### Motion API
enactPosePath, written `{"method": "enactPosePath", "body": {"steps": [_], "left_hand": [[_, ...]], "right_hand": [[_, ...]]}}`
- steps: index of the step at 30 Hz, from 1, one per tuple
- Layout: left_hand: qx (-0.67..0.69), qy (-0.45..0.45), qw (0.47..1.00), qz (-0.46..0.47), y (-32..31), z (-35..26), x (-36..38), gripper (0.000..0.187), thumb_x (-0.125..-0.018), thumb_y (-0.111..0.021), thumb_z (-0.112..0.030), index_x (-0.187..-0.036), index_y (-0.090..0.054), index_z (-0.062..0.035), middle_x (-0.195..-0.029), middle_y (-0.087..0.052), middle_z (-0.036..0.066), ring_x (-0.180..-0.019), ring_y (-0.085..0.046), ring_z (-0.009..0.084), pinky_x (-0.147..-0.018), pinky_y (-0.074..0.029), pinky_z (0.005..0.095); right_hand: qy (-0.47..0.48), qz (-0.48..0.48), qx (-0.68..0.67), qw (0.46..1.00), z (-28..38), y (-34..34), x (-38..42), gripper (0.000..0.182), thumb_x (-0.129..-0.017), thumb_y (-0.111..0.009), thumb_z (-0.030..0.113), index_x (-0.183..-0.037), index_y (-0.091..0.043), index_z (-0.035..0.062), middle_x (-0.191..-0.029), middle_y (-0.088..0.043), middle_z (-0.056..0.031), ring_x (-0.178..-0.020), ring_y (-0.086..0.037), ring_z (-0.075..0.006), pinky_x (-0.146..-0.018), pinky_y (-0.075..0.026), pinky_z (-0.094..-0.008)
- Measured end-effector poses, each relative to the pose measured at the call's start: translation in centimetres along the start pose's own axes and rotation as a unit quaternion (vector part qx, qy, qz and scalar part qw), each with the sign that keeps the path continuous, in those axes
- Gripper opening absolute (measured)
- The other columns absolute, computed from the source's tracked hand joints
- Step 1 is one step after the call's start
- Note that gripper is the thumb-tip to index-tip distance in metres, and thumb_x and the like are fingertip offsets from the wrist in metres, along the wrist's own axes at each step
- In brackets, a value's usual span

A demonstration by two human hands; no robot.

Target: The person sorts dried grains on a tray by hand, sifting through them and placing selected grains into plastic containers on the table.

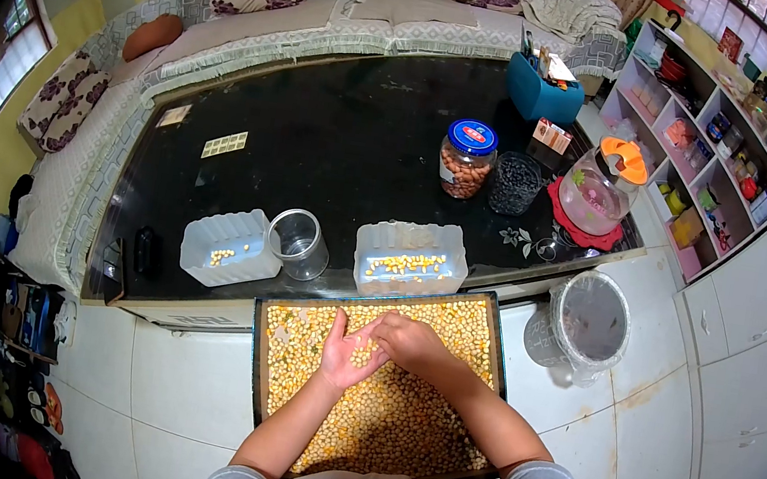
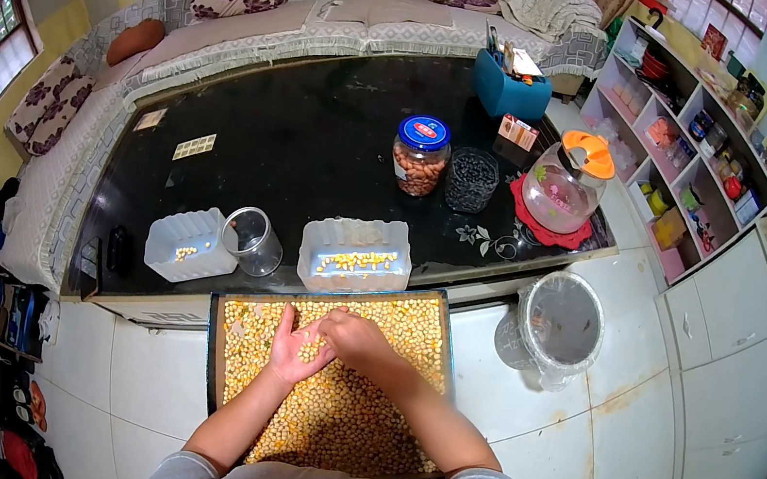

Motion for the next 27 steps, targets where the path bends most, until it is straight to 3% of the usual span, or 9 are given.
{"method": "enactPosePath", "body": {"steps": [2,4,5,7,11,20,21,22,27], "left_hand": [[-0.016,-0.006,1.000,-0.021,0.4,-0.2,0.0,0.087,-0.082,-0.029,-0.069,-0.134,-0.030,-0.0002,-0.130,-0.042,0.010,-0.114,-0.043,0.0228,-0.091,-0.039,0.0273],[0.043,0.033,0.997,0.048,0.0,0.0,0.0,0.087,-0.081,-0.030,-0.070,-0.135,-0.030,-0.0025,-0.130,-0.042,0.008,-0.110,-0.044,0.0204,-0.079,-0.044,0.0215],[0.043,0.034,0.997,0.048,0.2,0.1,0.0,0.087,-0.081,-0.030,-0.070,-0.135,-0.030,-0.0025,-0.130,-0.042,0.008,-0.110,-0.044,0.0204,-0.079,-0.044,0.0215],[-0.005,0.005,0.999,-0.040,0.7,0.0,0.0,0.086,-0.080,-0.032,-0.070,-0.136,-0.030,-0.0041,-0.129,-0.042,0.008,-0.106,-0.046,0.0191,-0.071,-0.044,0.0184],[0.014,0.024,1.000,-0.007,0.3,0.1,0.1,0.086,-0.080,-0.032,-0.070,-0.136,-0.029,-0.0037,-0.129,-0.042,0.008,-0.105,-0.047,0.0189,-0.073,-0.044,0.0193],[-0.003,0.003,0.997,-0.073,0.3,0.1,0.2,0.086,-0.081,-0.032,-0.069,-0.136,-0.029,-0.0034,-0.126,-0.045,0.009,-0.103,-0.049,0.0214,-0.075,-0.046,0.0222],[0.047,0.022,0.999,-0.017,0.4,0.1,0.1,0.086,-0.081,-0.033,-0.069,-0.134,-0.030,-0.0021,-0.127,-0.044,0.011,-0.106,-0.048,0.0232,-0.078,-0.046,0.0249],[0.096,0.040,0.994,0.040,0.4,0.1,0.0,0.087,-0.080,-0.035,-0.069,-0.133,-0.032,-0.0007,-0.128,-0.043,0.014,-0.109,-0.047,0.0250,-0.081,-0.046,0.0277],[0.118,0.044,0.992,0.006,1.0,0.2,-0.1,0.085,-0.079,-0.036,-0.070,-0.129,-0.036,-0.0013,-0.125,-0.042,0.014,-0.110,-0.043,0.0303,-0.074,-0.048,0.0240]], "right_hand": [[-0.004,0.000,-0.006,1.000,0.1,0.1,0.0,0.008,-0.075,-0.058,0.009,-0.079,-0.064,0.0063,-0.081,-0.059,-0.0080,-0.073,-0.060,-0.0245,-0.060,-0.050,-0.0340],[0.004,-0.010,-0.016,1.000,0.1,0.1,0.0,0.008,-0.074,-0.059,0.010,-0.079,-0.064,0.0061,-0.080,-0.059,-0.0081,-0.072,-0.059,-0.0247,-0.060,-0.050,-0.0343],[0.012,-0.020,-0.025,0.999,0.1,0.1,0.0,0.007,-0.074,-0.059,0.010,-0.078,-0.064,0.0060,-0.078,-0.058,-0.0083,-0.071,-0.059,-0.0248,-0.059,-0.050,-0.0346],[0.011,-0.012,-0.016,1.000,-0.1,-0.2,0.1,0.008,-0.074,-0.059,0.010,-0.078,-0.064,0.0058,-0.077,-0.058,-0.0083,-0.071,-0.059,-0.0249,-0.059,-0.050,-0.0348],[0.008,-0.012,-0.008,1.000,-0.1,-0.4,0.1,0.007,-0.072,-0.060,0.011,-0.076,-0.063,0.0048,-0.076,-0.058,-0.0087,-0.069,-0.059,-0.0253,-0.058,-0.049,-0.0349],[-0.016,0.006,-0.004,1.000,0.1,-0.2,-0.1,0.007,-0.074,-0.058,0.010,-0.076,-0.061,0.0040,-0.078,-0.059,-0.0097,-0.070,-0.058,-0.0267,-0.060,-0.049,-0.0356],[-0.016,0.006,-0.004,1.000,0.0,-0.3,-0.1,0.007,-0.074,-0.058,0.010,-0.076,-0.061,0.0040,-0.078,-0.059,-0.0097,-0.070,-0.058,-0.0267,-0.060,-0.049,-0.0356],[-0.016,-0.016,-0.036,0.999,-0.2,-0.1,-0.1,0.007,-0.075,-0.058,0.010,-0.077,-0.061,0.0038,-0.079,-0.059,-0.0102,-0.071,-0.059,-0.0269,-0.062,-0.050,-0.0354],[-0.087,-0.032,-0.140,0.986,-0.1,1.6,-0.4,0.010,-0.075,-0.057,0.008,-0.081,-0.062,0.0028,-0.082,-0.060,-0.0132,-0.073,-0.059,-0.0298,-0.066,-0.048,-0.0376]]}}
Point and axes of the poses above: each hand's wrist, its own x-axis away from the middle knuckle, its own y-axis out of the back of the hand, z = x × y, the point moved 6 cm from there along -x, towards the middle knuckle
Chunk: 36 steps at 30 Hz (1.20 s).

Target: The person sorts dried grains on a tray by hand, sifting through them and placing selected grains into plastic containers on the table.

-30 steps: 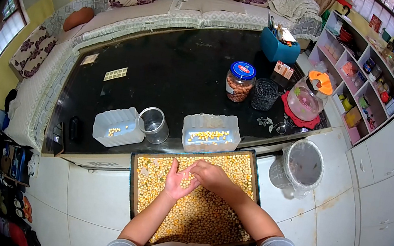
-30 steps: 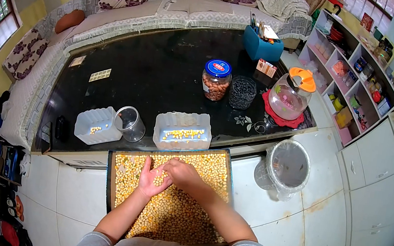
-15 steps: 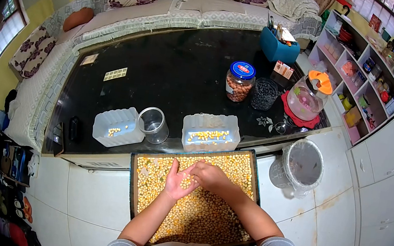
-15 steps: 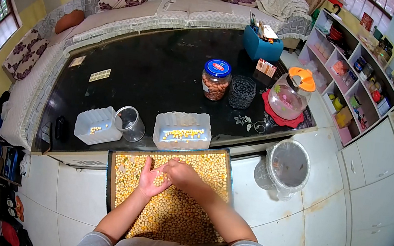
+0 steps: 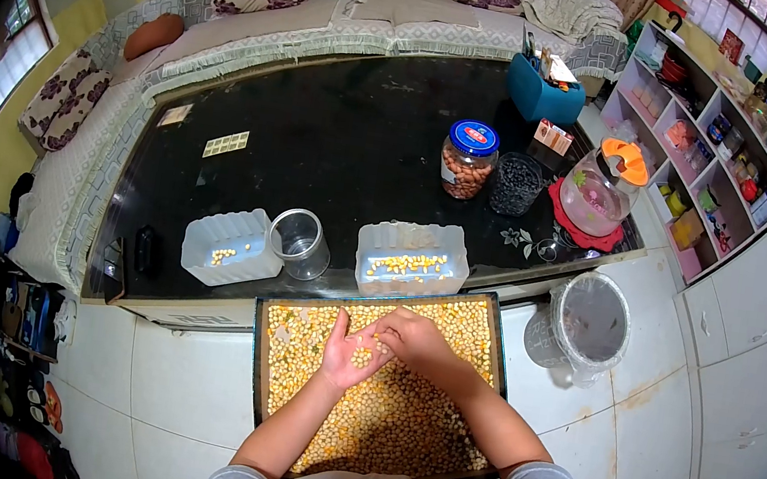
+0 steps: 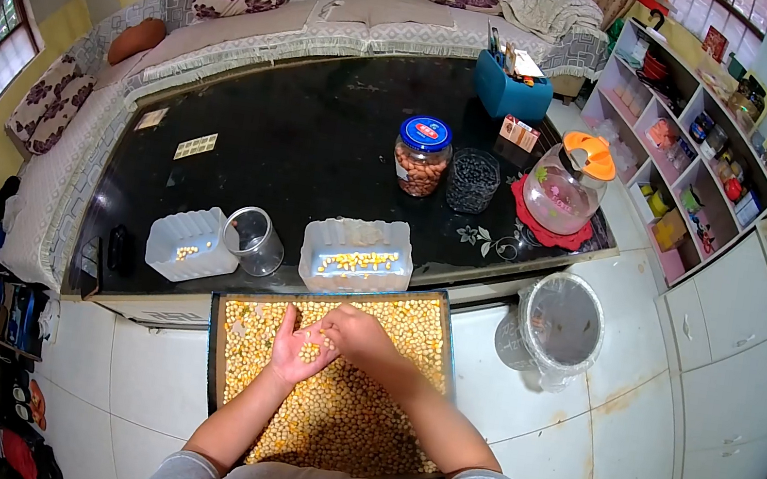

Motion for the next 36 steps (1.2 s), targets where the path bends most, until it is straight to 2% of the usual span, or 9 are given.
{"method": "enactPosePath", "body": {"steps": [3,5,9,11,14,17,26,33,36], "left_hand": [[-0.007,-0.006,1.000,-0.011,0.0,0.0,0.0,0.085,-0.079,-0.036,-0.070,-0.129,-0.035,-0.0015,-0.127,-0.039,0.014,-0.113,-0.040,0.0322,-0.072,-0.048,0.0232],[-0.014,-0.001,1.000,0.002,-0.3,0.1,-0.1,0.086,-0.079,-0.035,-0.070,-0.131,-0.033,-0.0016,-0.130,-0.037,0.014,-0.115,-0.038,0.0326,-0.072,-0.049,0.0232],[-0.013,0.001,0.999,0.038,-0.8,0.2,0.0,0.089,-0.079,-0.035,-0.070,-0.134,-0.027,-0.0004,-0.137,-0.031,0.015,-0.125,-0.029,0.0326,-0.075,-0.049,0.0222],[0.002,0.018,0.997,0.069,-1.3,0.5,0.0,0.092,-0.079,-0.034,-0.070,-0.135,-0.024,0.0016,-0.139,-0.028,0.017,-0.129,-0.025,0.0320,-0.077,-0.048,0.0216],[0.016,0.014,0.998,0.064,-2.5,1.0,-0.1,0.095,-0.080,-0.030,-0.070,-0.136,-0.018,0.0067,-0.141,-0.024,0.020,-0.133,-0.019,0.0303,-0.094,-0.040,0.0263],[-0.131,-0.047,0.989,0.043,-2.9,0.7,-0.1,0.093,-0.083,-0.023,-0.067,-0.136,-0.015,0.0085,-0.142,-0.020,0.022,-0.134,-0.015,0.0308,-0.111,-0.007,0.0334],[-0.059,-0.027,0.996,0.064,-2.7,0.7,-0.2,0.095,-0.081,-0.020,-0.070,-0.136,-0.017,0.0079,-0.143,-0.019,0.022,-0.134,-0.017,0.0311,-0.101,-0.034,0.0270],[-0.127,-0.048,0.990,0.046,-2.4,0.6,-0.3,0.093,-0.083,-0.021,-0.068,-0.136,-0.016,0.0083,-0.143,-0.018,0.023,-0.133,-0.018,0.0321,-0.108,-0.022,0.0361],[-0.058,-0.034,0.996,0.061,-2.2,0.5,-0.3,0.093,-0.083,-0.021,-0.068,-0.136,-0.016,0.0089,-0.142,-0.018,0.023,-0.133,-0.018,0.0324,-0.110,-0.014,0.0393]], "right_hand": [[-0.042,0.006,-0.021,0.999,0.3,0.5,-0.1,0.011,-0.077,-0.060,0.012,-0.082,-0.061,0.0019,-0.080,-0.059,-0.0121,-0.071,-0.059,-0.0251,-0.065,-0.048,-0.0340],[-0.095,0.017,-0.155,0.983,0.2,0.6,0.0,0.008,-0.078,-0.062,0.005,-0.085,-0.062,0.0008,-0.077,-0.059,-0.0055,-0.066,-0.058,-0.0124,-0.058,-0.047,-0.0245],[-0.142,0.020,-0.233,0.962,3.0,3.4,-1.0,0.007,-0.079,-0.063,0.005,-0.085,-0.062,0.0006,-0.075,-0.057,-0.0021,-0.067,-0.055,-0.0070,-0.056,-0.046,-0.0216],[-0.064,-0.062,-0.101,0.991,4.3,6.2,-2.2,0.008,-0.078,-0.063,0.005,-0.085,-0.061,0.0003,-0.073,-0.058,-0.0051,-0.065,-0.057,-0.0120,-0.057,-0.046,-0.0244],[0.005,-0.124,0.060,0.990,4.8,9.1,-4.3,0.009,-0.075,-0.063,0.004,-0.082,-0.060,0.0001,-0.073,-0.058,-0.0097,-0.065,-0.059,-0.0203,-0.058,-0.047,-0.0288],[-0.009,-0.109,0.119,0.987,2.9,9.5,-6.0,0.006,-0.073,-0.060,0.005,-0.077,-0.059,0.0009,-0.075,-0.058,-0.0156,-0.070,-0.059,-0.0312,-0.061,-0.048,-0.0376],[-0.057,-0.007,0.183,0.981,-1.2,7.4,-8.7,0.004,-0.067,-0.056,0.002,-0.067,-0.059,0.0008,-0.070,-0.060,-0.0197,-0.070,-0.060,-0.0349,-0.065,-0.048,-0.0413],[-0.094,0.040,0.199,0.975,-2.2,7.1,-9.2,0.006,-0.066,-0.056,0.002,-0.069,-0.061,0.0007,-0.073,-0.061,-0.0202,-0.073,-0.060,-0.0352,-0.068,-0.048,-0.0415],[-0.124,0.050,0.205,0.970,-2.3,7.2,-8.9,0.008,-0.067,-0.056,0.002,-0.072,-0.062,0.0006,-0.076,-0.062,-0.0206,-0.076,-0.060,-0.0347,-0.069,-0.048,-0.0410]]}}
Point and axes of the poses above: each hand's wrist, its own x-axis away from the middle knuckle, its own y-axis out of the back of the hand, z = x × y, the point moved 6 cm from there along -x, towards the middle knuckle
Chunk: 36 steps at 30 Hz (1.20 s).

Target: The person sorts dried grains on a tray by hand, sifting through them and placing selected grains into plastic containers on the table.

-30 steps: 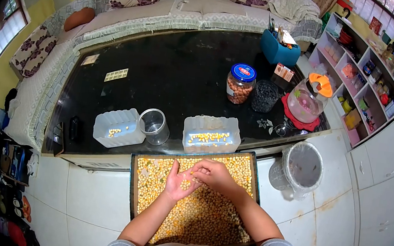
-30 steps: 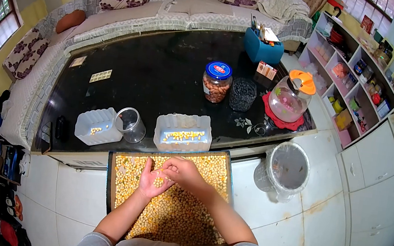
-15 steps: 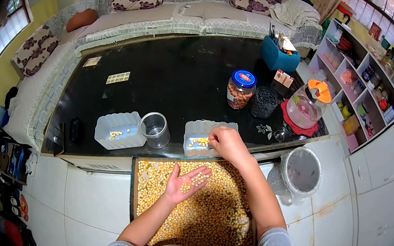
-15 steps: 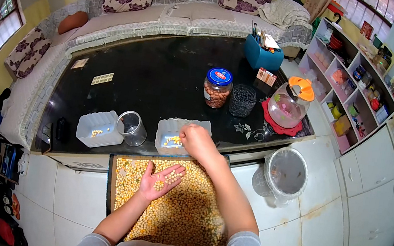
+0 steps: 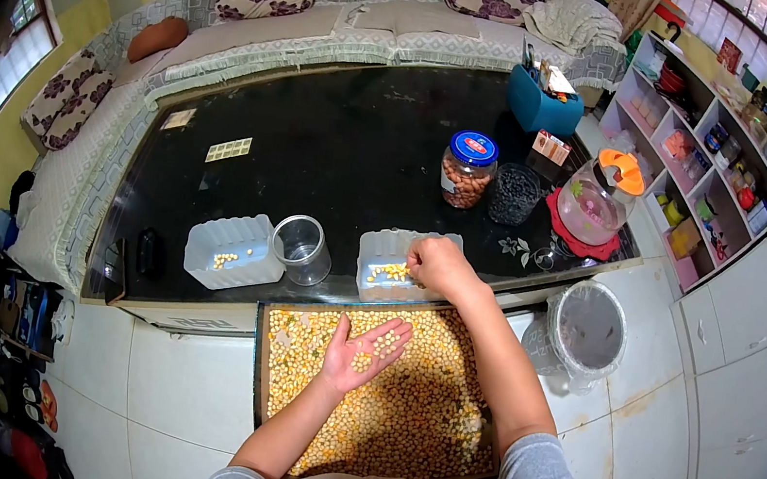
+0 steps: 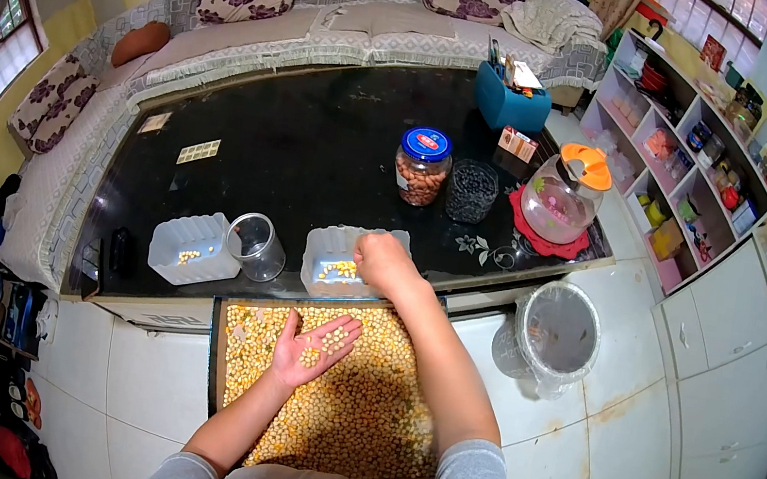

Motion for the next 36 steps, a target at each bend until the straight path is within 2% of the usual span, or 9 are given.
{"method": "enactPosePath", "body": {"steps": [3,5,9,11,12,13,14,24,36], "left_hand": [[0.044,0.017,0.998,0.041,-0.3,0.1,0.0,0.093,-0.083,-0.021,-0.068,-0.136,-0.016,0.0090,-0.142,-0.018,0.024,-0.133,-0.018,0.0323,-0.110,-0.015,0.0387],[0.016,0.007,1.000,0.010,0.0,0.0,0.0,0.093,-0.083,-0.021,-0.069,-0.136,-0.016,0.0077,-0.142,-0.019,0.023,-0.133,-0.019,0.0322,-0.109,-0.019,0.0383],[0.084,0.026,0.996,0.018,1.2,-0.2,0.0,0.093,-0.082,-0.022,-0.069,-0.136,-0.018,0.0064,-0.142,-0.019,0.023,-0.133,-0.020,0.0322,-0.108,-0.021,0.0380],[0.146,0.081,0.958,0.234,1.3,-0.3,0.4,0.093,-0.082,-0.021,-0.070,-0.136,-0.018,0.0055,-0.142,-0.019,0.022,-0.132,-0.021,0.0318,-0.108,-0.021,0.0384],[0.147,0.082,0.958,0.233,0.1,0.0,0.6,0.093,-0.082,-0.021,-0.070,-0.136,-0.018,0.0055,-0.142,-0.019,0.022,-0.132,-0.021,0.0318,-0.108,-0.021,0.0384],[-0.009,0.034,0.995,0.095,-0.5,0.2,0.3,0.093,-0.082,-0.020,-0.070,-0.136,-0.018,0.0059,-0.143,-0.019,0.022,-0.133,-0.020,0.0315,-0.109,-0.020,0.0388],[-0.165,-0.015,0.985,-0.049,-0.1,-0.3,0.4,0.093,-0.082,-0.020,-0.070,-0.136,-0.017,0.0063,-0.143,-0.018,0.022,-0.133,-0.019,0.0312,-0.109,-0.019,0.0393],[-0.129,-0.021,0.991,-0.016,-0.9,0.1,0.2,0.092,-0.084,-0.014,-0.068,-0.136,-0.018,0.0075,-0.142,-0.021,0.021,-0.134,-0.018,0.0291,-0.110,-0.015,0.0376],[-0.118,-0.018,0.993,-0.016,-0.6,0.1,0.1,0.092,-0.083,-0.015,-0.068,-0.136,-0.017,0.0068,-0.143,-0.020,0.020,-0.134,-0.018,0.0297,-0.110,-0.015,0.0398]], "right_hand": [[0.000,-0.034,-0.017,0.999,0.4,0.7,0.6,0.009,-0.069,-0.056,0.002,-0.075,-0.063,0.0011,-0.080,-0.062,-0.0192,-0.078,-0.060,-0.0342,-0.071,-0.048,-0.0400],[0.054,-0.137,-0.053,0.988,2.6,2.7,2.2,0.010,-0.072,-0.056,0.003,-0.079,-0.063,0.0017,-0.081,-0.060,-0.0178,-0.078,-0.060,-0.0340,-0.071,-0.048,-0.0396],[0.131,-0.139,-0.121,0.974,5.5,0.6,6.1,0.008,-0.073,-0.060,0.005,-0.079,-0.062,0.0022,-0.079,-0.061,-0.0130,-0.072,-0.060,-0.0293,-0.065,-0.049,-0.0352],[0.143,-0.064,-0.173,0.972,6.1,-2.4,7.7,0.008,-0.072,-0.059,0.005,-0.080,-0.062,0.0023,-0.078,-0.060,-0.0120,-0.071,-0.060,-0.0286,-0.064,-0.049,-0.0347],[0.138,-0.022,-0.198,0.970,6.2,-4.0,8.4,0.010,-0.072,-0.059,0.004,-0.081,-0.062,0.0026,-0.077,-0.060,-0.0116,-0.070,-0.060,-0.0282,-0.063,-0.049,-0.0345],[0.138,-0.022,-0.198,0.970,6.0,-5.3,8.9,0.010,-0.072,-0.059,0.004,-0.081,-0.062,0.0026,-0.077,-0.060,-0.0116,-0.070,-0.060,-0.0282,-0.063,-0.049,-0.0345],[0.156,-0.024,-0.175,0.972,5.7,-6.7,9.4,0.012,-0.071,-0.059,0.003,-0.083,-0.062,0.0028,-0.080,-0.060,-0.0119,-0.072,-0.059,-0.0285,-0.064,-0.048,-0.0350],[0.182,-0.095,-0.136,0.969,5.2,-8.9,10.8,0.021,-0.065,-0.056,-0.003,-0.085,-0.060,0.0014,-0.078,-0.059,-0.0118,-0.078,-0.058,-0.0284,-0.066,-0.047,-0.0361],[0.178,-0.067,-0.127,0.974,5.1,-9.7,10.7,0.014,-0.066,-0.059,0.005,-0.079,-0.058,0.0017,-0.079,-0.056,-0.0106,-0.080,-0.056,-0.0264,-0.068,-0.047,-0.0354]]}}
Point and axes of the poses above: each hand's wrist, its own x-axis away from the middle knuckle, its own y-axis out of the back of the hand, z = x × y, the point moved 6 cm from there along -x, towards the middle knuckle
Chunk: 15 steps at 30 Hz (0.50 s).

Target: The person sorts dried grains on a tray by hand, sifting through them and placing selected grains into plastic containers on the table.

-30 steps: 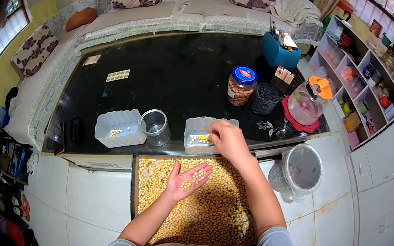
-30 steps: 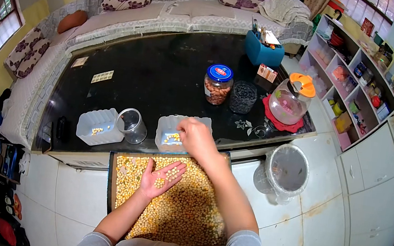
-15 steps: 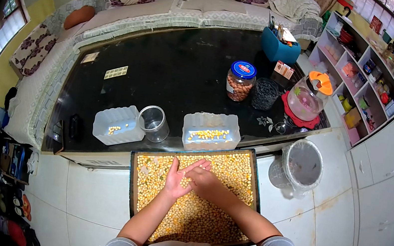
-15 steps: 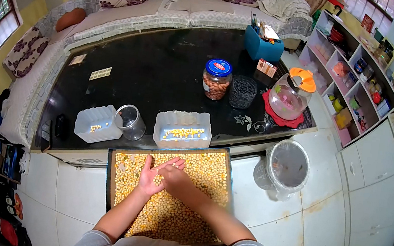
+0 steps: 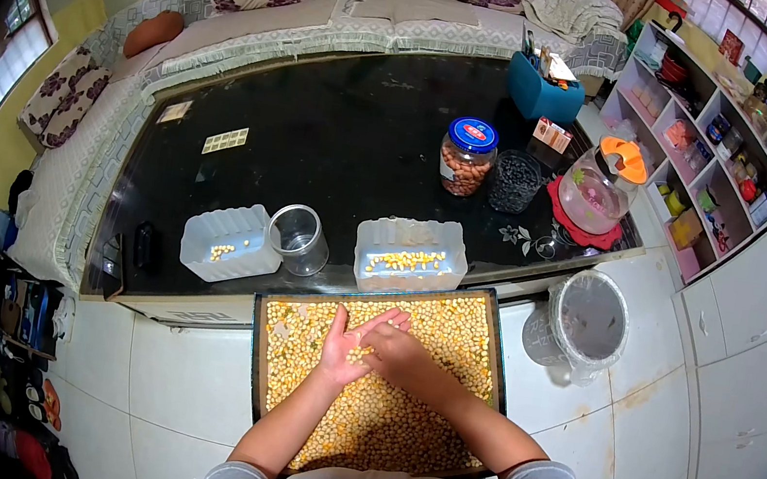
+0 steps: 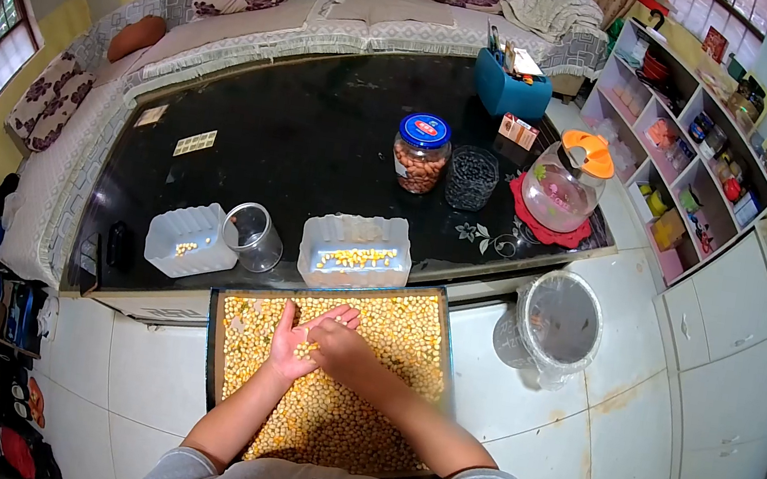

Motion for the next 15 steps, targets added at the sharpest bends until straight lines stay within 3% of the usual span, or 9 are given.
{"method": "enactPosePath", "body": {"steps": [2,4,6,8,9,11,15], "left_hand": [[-0.015,-0.006,1.000,0.017,0.1,0.0,0.0,0.094,-0.083,-0.023,-0.068,-0.137,-0.011,0.0080,-0.143,-0.016,0.023,-0.134,-0.017,0.0306,-0.110,-0.014,0.0404],[-0.010,-0.005,1.000,0.013,0.0,0.0,0.0,0.094,-0.083,-0.023,-0.068,-0.137,-0.011,0.0080,-0.143,-0.015,0.023,-0.134,-0.017,0.0305,-0.110,-0.014,0.0402],[-0.006,-0.006,1.000,0.009,0.1,0.0,0.0,0.094,-0.083,-0.022,-0.068,-0.137,-0.011,0.0080,-0.143,-0.015,0.023,-0.134,-0.016,0.0305,-0.110,-0.014,0.0401],[0.120,0.008,0.992,0.032,0.2,0.1,0.0,0.094,-0.083,-0.022,-0.068,-0.137,-0.011,0.0081,-0.143,-0.015,0.023,-0.134,-0.017,0.0304,-0.110,-0.014,0.0398],[0.120,0.008,0.992,0.032,0.1,0.1,0.0,0.094,-0.083,-0.022,-0.068,-0.137,-0.011,0.0081,-0.143,-0.015,0.023,-0.134,-0.017,0.0304,-0.110,-0.014,0.0398],[-0.021,-0.007,1.000,0.009,0.1,0.0,0.0,0.094,-0.083,-0.021,-0.069,-0.137,-0.012,0.0078,-0.143,-0.016,0.023,-0.134,-0.017,0.0302,-0.110,-0.015,0.0398],[-0.020,-0.006,1.000,0.003,-0.1,0.0,0.1,0.094,-0.083,-0.021,-0.069,-0.137,-0.013,0.0075,-0.143,-0.017,0.022,-0.134,-0.017,0.0298,-0.110,-0.015,0.0401]], "right_hand": [[0.011,-0.009,0.010,1.000,0.2,0.0,0.0,0.012,-0.065,-0.059,0.005,-0.077,-0.057,0.0016,-0.078,-0.055,-0.0101,-0.079,-0.056,-0.0256,-0.068,-0.047,-0.0348],[0.021,-0.019,0.020,0.999,0.5,0.2,0.0,0.011,-0.065,-0.059,0.005,-0.075,-0.057,0.0016,-0.077,-0.054,-0.0096,-0.077,-0.055,-0.0249,-0.067,-0.047,-0.0343],[0.094,-0.034,0.063,0.993,1.5,0.5,-0.1,0.011,-0.064,-0.059,0.006,-0.073,-0.057,0.0021,-0.075,-0.053,-0.0086,-0.075,-0.054,-0.0232,-0.065,-0.047,-0.0336],[0.103,-0.038,0.082,0.991,1.4,0.2,0.0,0.009,-0.063,-0.059,0.006,-0.071,-0.056,0.0025,-0.075,-0.053,-0.0080,-0.075,-0.053,-0.0226,-0.064,-0.047,-0.0328],[0.112,-0.042,0.101,0.988,1.4,0.0,0.1,0.008,-0.063,-0.059,0.006,-0.069,-0.056,0.0030,-0.075,-0.053,-0.0074,-0.075,-0.053,-0.0221,-0.063,-0.047,-0.0320],[0.097,-0.046,0.095,0.990,1.2,-0.2,0.0,0.007,-0.063,-0.058,0.006,-0.069,-0.055,0.0030,-0.074,-0.052,-0.0077,-0.074,-0.054,-0.0222,-0.063,-0.047,-0.0314],[0.106,-0.035,0.122,0.986,0.1,-1.4,0.3,0.008,-0.064,-0.057,0.003,-0.071,-0.052,0.0024,-0.070,-0.052,-0.0092,-0.069,-0.056,-0.0232,-0.059,-0.047,-0.0312]]}}
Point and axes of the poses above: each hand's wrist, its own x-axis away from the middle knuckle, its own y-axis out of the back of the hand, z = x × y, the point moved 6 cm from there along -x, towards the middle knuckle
